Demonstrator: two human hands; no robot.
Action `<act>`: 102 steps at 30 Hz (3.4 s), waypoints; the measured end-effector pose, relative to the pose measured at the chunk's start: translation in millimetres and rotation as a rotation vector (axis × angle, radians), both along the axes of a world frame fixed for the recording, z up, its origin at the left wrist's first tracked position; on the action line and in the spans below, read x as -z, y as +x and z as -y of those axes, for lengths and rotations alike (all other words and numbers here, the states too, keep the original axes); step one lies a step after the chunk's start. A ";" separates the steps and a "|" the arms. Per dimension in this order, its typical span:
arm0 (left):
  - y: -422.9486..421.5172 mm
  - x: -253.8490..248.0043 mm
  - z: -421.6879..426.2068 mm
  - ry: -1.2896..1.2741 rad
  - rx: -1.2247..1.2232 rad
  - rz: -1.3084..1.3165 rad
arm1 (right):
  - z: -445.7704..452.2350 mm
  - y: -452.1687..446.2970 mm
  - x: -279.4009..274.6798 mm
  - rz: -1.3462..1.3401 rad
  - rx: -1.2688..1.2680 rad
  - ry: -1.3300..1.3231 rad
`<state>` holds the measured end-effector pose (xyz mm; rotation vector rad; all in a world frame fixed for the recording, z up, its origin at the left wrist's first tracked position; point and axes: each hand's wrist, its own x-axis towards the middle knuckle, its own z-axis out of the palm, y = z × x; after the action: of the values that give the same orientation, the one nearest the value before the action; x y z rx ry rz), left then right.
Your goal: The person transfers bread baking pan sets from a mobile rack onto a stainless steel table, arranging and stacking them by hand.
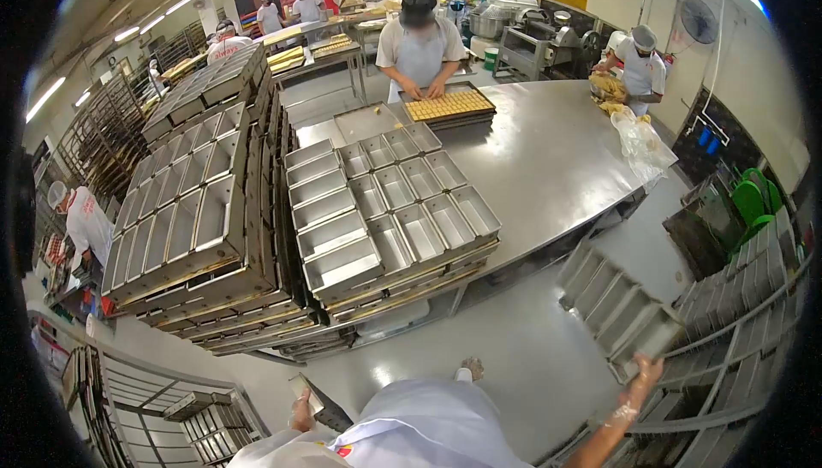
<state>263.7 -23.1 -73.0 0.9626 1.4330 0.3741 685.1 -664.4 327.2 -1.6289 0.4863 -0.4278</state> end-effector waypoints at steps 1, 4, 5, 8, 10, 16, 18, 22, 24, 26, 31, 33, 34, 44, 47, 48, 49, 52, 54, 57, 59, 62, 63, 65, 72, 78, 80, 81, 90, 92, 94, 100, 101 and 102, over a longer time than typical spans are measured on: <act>3.6 -1.9 -0.3 0.011 -0.005 0.013 | 8.4 4.3 -0.9 0.123 0.011 0.193; 17.5 -12.6 4.5 -0.053 -0.083 0.118 | 52.3 8.5 19.5 0.397 -0.045 0.606; 48.7 -82.9 32.6 0.078 -0.180 -0.062 | 79.3 15.8 37.6 0.432 -0.126 0.636; 79.6 -108.8 43.0 0.047 -0.253 0.155 | 54.1 73.4 40.5 0.525 -0.087 0.762; 79.7 -100.0 41.9 0.016 -0.174 0.196 | -29.4 99.8 2.1 0.574 0.094 0.776; 94.7 -83.4 45.7 0.022 -0.158 0.230 | -191.3 155.2 -15.0 0.530 -0.322 0.831; 86.4 -85.2 63.7 0.048 -0.211 0.081 | -243.7 151.8 -21.7 0.471 -0.349 0.794; 80.3 -112.2 98.6 0.141 -0.322 0.030 | -306.8 162.9 -35.9 0.174 -0.510 1.022; 59.7 -104.3 110.0 0.069 -0.404 -0.016 | -332.9 161.6 -34.7 0.115 -0.622 1.055; 53.6 -111.3 118.5 0.041 -0.467 0.039 | -355.5 158.0 -35.8 0.075 -0.727 1.139; 14.8 -85.2 147.5 0.110 -0.639 -0.080 | -405.5 161.8 -10.6 0.050 -0.788 1.199; 7.8 -98.1 161.9 0.096 -0.632 -0.155 | -425.2 158.0 -12.0 0.032 -0.796 1.201; 4.7 -103.9 167.6 0.089 -0.630 -0.192 | -431.7 155.5 -11.6 0.023 -0.805 1.207; -9.0 -134.4 205.5 0.061 -0.685 -0.207 | -488.0 146.6 -1.7 -0.132 -0.777 1.328; 1.1 -155.6 217.0 -0.013 -0.654 -0.303 | -494.7 143.8 9.9 -0.118 -0.784 1.326; 4.4 -148.2 220.4 0.003 -0.695 -0.283 | -494.7 142.4 12.7 -0.116 -0.777 1.321; 1.3 -142.9 222.6 0.027 -0.646 -0.263 | -492.4 139.4 12.3 -0.106 -0.792 1.331; -5.7 -129.6 224.6 -0.063 -0.603 -0.248 | -484.4 135.5 14.1 -0.228 -0.763 1.305; 0.7 -133.9 224.8 -0.036 -0.603 -0.254 | -469.3 124.3 7.2 -0.384 -0.823 1.239; 3.9 -115.8 223.2 0.036 -0.645 -0.271 | -457.0 116.2 7.5 -0.541 -0.884 1.145; 6.3 -114.8 220.1 0.014 -0.647 -0.241 | -447.0 113.4 7.0 -0.504 -1.043 1.205; 8.4 -106.9 214.0 0.010 -0.637 -0.195 | -429.9 115.9 14.4 -0.491 -1.197 1.228; 7.4 -104.6 212.1 0.018 -0.618 -0.207 | -425.0 115.1 18.0 -0.496 -1.234 1.226; 15.2 -118.9 206.1 0.037 -0.566 -0.258 | -415.4 108.0 22.4 -0.545 -1.200 1.237; 33.5 -131.3 179.3 0.067 -0.446 -0.193 | -396.7 107.3 -21.3 0.337 -1.401 -0.204; 33.6 -102.4 153.7 0.083 -0.343 -0.209 | -419.6 134.8 -22.0 0.847 -1.414 -0.927; 32.7 -86.4 152.4 0.078 -0.368 -0.190 | -424.4 134.1 -25.3 0.780 -1.452 -0.923; 31.2 -78.7 152.7 0.075 -0.380 -0.188 | -427.8 136.9 -19.3 0.826 -1.444 -0.879; 66.7 -130.3 175.2 0.153 -0.379 -0.135 | -436.7 131.1 -25.2 0.757 -1.587 -0.868; 71.5 -134.9 176.0 0.122 -0.351 -0.133 | -437.7 133.2 -22.1 0.805 -1.579 -0.829; 68.2 -128.8 177.5 0.137 -0.315 -0.159 | -437.4 127.5 -26.1 0.878 -1.497 -0.749; 112.1 -188.8 178.2 0.198 -0.206 -0.343 | -401.8 103.9 -49.8 1.027 -1.542 -0.597; 126.3 -218.0 177.4 0.185 -0.149 -0.324 | -401.4 104.7 -40.2 1.141 -1.593 -0.542; 130.8 -230.1 175.4 0.173 -0.088 -0.307 | -398.6 102.0 -28.1 1.097 -1.637 -0.527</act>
<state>394.5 -198.5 157.0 1.1351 1.7477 0.4347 787.1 -265.8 355.3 -1.4508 -1.7964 -0.0877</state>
